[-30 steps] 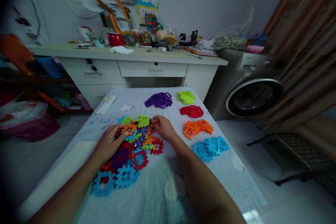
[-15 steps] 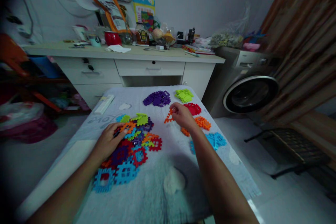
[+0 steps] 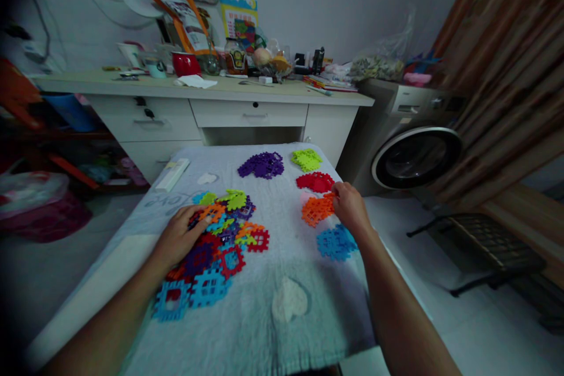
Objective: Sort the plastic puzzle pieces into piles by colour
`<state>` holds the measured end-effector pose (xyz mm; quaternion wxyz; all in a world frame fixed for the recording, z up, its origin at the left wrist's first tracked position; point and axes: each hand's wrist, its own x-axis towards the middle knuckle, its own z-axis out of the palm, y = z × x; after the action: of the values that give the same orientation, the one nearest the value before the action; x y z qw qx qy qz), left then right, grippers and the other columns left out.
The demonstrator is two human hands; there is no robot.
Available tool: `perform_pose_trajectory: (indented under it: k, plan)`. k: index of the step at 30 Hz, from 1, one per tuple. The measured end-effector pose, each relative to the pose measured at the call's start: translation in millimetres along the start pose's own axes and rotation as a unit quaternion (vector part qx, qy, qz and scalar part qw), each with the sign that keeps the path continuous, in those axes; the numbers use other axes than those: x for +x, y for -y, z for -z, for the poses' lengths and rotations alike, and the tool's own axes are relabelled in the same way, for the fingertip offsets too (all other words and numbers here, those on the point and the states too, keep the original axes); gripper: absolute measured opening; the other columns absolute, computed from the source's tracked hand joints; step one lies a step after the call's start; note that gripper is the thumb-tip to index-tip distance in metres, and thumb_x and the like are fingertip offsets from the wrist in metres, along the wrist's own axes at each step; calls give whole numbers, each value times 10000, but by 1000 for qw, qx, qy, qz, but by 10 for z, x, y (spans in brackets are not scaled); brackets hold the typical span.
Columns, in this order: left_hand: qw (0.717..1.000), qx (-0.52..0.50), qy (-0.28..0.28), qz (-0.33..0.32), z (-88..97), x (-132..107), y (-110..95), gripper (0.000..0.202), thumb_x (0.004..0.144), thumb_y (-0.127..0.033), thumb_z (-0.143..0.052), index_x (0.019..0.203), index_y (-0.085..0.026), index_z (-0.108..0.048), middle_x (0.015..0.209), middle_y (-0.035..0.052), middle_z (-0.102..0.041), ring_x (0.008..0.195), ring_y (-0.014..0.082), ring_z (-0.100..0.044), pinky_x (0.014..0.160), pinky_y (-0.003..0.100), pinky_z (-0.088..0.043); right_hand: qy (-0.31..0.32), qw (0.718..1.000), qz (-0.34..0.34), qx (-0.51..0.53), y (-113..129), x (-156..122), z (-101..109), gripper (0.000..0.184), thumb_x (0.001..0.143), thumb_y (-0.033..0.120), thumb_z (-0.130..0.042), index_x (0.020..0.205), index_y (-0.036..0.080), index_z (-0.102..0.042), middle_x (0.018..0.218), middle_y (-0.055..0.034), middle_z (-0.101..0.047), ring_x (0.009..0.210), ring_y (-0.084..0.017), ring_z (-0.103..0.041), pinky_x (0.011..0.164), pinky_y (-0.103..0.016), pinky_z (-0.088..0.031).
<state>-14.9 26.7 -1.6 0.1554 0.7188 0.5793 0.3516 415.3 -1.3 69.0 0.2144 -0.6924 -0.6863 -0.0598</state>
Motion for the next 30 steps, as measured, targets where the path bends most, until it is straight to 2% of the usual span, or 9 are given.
perform_pose_trajectory:
  k: [5,11,16,21,27,30]
  plan:
    - [1000,-8,-2,-2,12,-2,-21,454,851,-551,-481,1083,-189,-627,1151,96,-617,1115,262,-568,1035,430,-418,70,993,27,-87,73,-61,-19,190,801,103,-482,914,151,-627,917,-110,-626,855,-215,-553,771,-292,-377]
    - [1000,-5,0,2,10,6,-17,465,844,-566,-476,1069,-189,-631,1141,96,-617,1107,265,-571,1028,429,-424,176,979,53,-93,43,-101,6,276,738,51,-511,942,164,-659,967,-94,-654,898,-210,-572,774,-281,-376]
    - [1000,-2,4,2,2,9,9,492,844,-581,-470,1087,-183,-627,1152,102,-614,1116,270,-568,1036,442,-419,177,980,55,-68,-16,14,27,262,784,79,-498,969,145,-671,1006,-105,-676,951,-207,-603,866,-290,-406]
    - [1000,1,-5,-2,-3,9,17,484,838,-577,-477,1081,-188,-632,1144,96,-622,1110,266,-578,1035,433,-426,185,980,48,-63,-33,152,-46,413,852,123,-478,1248,121,-594,1244,-148,-645,1151,-247,-582,1007,-346,-388]
    - [1000,5,-5,-2,-17,9,42,492,840,-580,-477,1094,-187,-628,1153,96,-616,1121,265,-567,1047,433,-416,243,968,43,-48,-27,171,-56,410,824,106,-524,1221,140,-620,1240,-133,-658,1135,-253,-606,990,-330,-412]
    - [1000,4,-1,-1,-13,8,44,481,845,-578,-481,1099,-194,-622,1164,95,-611,1132,265,-560,1055,441,-408,242,969,36,-36,-15,143,-17,502,805,97,-559,1305,142,-561,1232,-129,-659,1128,-247,-603,983,-323,-415]
